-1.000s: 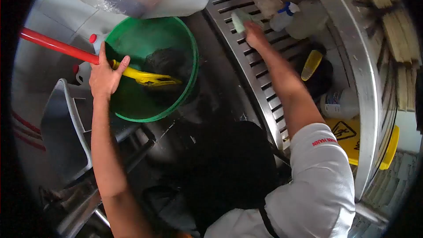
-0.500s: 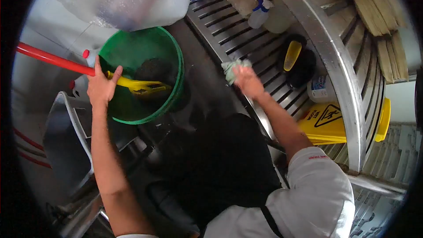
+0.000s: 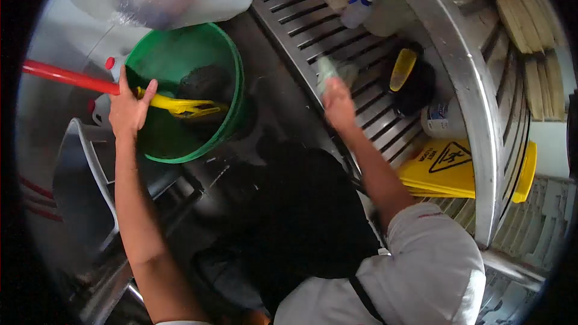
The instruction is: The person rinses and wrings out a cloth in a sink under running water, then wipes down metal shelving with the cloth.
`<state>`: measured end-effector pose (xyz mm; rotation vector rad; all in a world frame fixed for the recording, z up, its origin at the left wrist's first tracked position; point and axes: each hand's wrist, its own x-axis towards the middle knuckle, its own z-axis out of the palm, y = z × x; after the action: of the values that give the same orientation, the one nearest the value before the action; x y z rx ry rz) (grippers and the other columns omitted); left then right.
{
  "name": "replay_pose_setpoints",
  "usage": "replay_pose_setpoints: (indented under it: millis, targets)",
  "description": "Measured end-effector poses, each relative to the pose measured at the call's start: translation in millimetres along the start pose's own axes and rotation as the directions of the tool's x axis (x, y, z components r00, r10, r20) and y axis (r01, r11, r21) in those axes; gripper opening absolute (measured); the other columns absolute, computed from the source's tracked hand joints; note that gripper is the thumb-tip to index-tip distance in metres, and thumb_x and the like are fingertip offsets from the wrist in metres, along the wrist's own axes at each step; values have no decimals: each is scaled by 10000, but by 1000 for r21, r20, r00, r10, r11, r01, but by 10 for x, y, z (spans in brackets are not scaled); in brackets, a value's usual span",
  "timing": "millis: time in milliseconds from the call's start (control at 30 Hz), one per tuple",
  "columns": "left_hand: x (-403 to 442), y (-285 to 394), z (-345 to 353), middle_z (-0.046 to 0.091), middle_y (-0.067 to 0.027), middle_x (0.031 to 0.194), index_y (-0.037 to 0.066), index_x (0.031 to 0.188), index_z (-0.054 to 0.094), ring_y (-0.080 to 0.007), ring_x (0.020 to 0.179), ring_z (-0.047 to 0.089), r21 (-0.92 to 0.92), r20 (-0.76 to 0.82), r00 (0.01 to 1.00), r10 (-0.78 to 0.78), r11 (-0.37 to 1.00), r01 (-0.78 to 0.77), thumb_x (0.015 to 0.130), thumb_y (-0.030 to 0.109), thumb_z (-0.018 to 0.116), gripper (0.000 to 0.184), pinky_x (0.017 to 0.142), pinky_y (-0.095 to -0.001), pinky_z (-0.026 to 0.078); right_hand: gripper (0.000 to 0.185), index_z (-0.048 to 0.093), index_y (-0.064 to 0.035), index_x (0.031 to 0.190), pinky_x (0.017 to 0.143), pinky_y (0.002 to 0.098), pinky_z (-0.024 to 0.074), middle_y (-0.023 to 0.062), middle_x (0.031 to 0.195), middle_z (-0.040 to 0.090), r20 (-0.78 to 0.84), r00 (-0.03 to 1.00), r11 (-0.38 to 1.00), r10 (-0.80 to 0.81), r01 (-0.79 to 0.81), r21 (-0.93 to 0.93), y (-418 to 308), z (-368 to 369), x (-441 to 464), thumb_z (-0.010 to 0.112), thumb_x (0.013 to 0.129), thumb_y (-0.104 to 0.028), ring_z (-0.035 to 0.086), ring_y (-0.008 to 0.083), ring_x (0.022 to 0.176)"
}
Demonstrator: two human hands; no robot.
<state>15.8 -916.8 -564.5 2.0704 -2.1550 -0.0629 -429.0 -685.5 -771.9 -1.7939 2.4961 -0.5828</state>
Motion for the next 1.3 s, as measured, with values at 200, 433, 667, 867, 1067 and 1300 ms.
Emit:
replay_pose_setpoints:
  millis: [200,433,667,867,1067,1300]
  targets:
    - [12,-25,-4,412,-316,1406,227,1537,214,-436,1228,518,31,-12,1000,13,999,-13,760,756,569,1004,995,-498,435,362,567,-50,1232,968,487,431,209,1161,613,88,993,992,81,-72,-99,55,-295,-400,463,968,-274,557,383,1103]
    - [-33,22,-85,463,-344,1343,247,1542,191,-444,1186,548,23,21,1000,-16,1000,16,748,770,568,1023,975,-489,450,403,536,1,1253,1004,500,400,236,1233,566,110,948,934,299,-267,-239,484,-210,282,441,965,-265,522,429,1149]
    - [-21,11,-128,426,-358,1370,264,1547,179,-451,1195,541,-5,58,998,-25,1000,25,741,790,557,1034,974,-491,451,488,445,7,1366,1099,472,317,239,1394,456,62,997,991,-42,50,-126,-120,-450,-971,505,935,-213,411,388,1315]
    - [-18,-36,-111,412,-374,1373,277,1548,168,-464,1202,532,18,46,998,-31,999,30,740,798,552,1036,976,-494,449,482,446,26,1368,1144,472,271,226,1452,397,105,916,893,388,-345,-290,442,-517,-222,437,978,-257,325,403,1373]
    - [-41,57,-173,405,-353,1396,255,1543,194,-460,1230,510,5,62,998,-34,999,34,753,776,561,1015,1000,-497,425,508,432,21,1375,1097,506,322,269,1373,451,116,989,994,96,-88,-69,-402,-594,-1391,515,948,-241,398,413,1316]
    - [1,-50,-41,418,-368,1375,267,1546,173,-466,1202,532,7,8,1000,0,1000,0,740,806,541,1037,976,-515,443,616,381,-4,1405,1108,503,259,215,1437,396,-112,918,839,382,-395,-374,428,-505,-854,491,930,-382,333,352,1367]
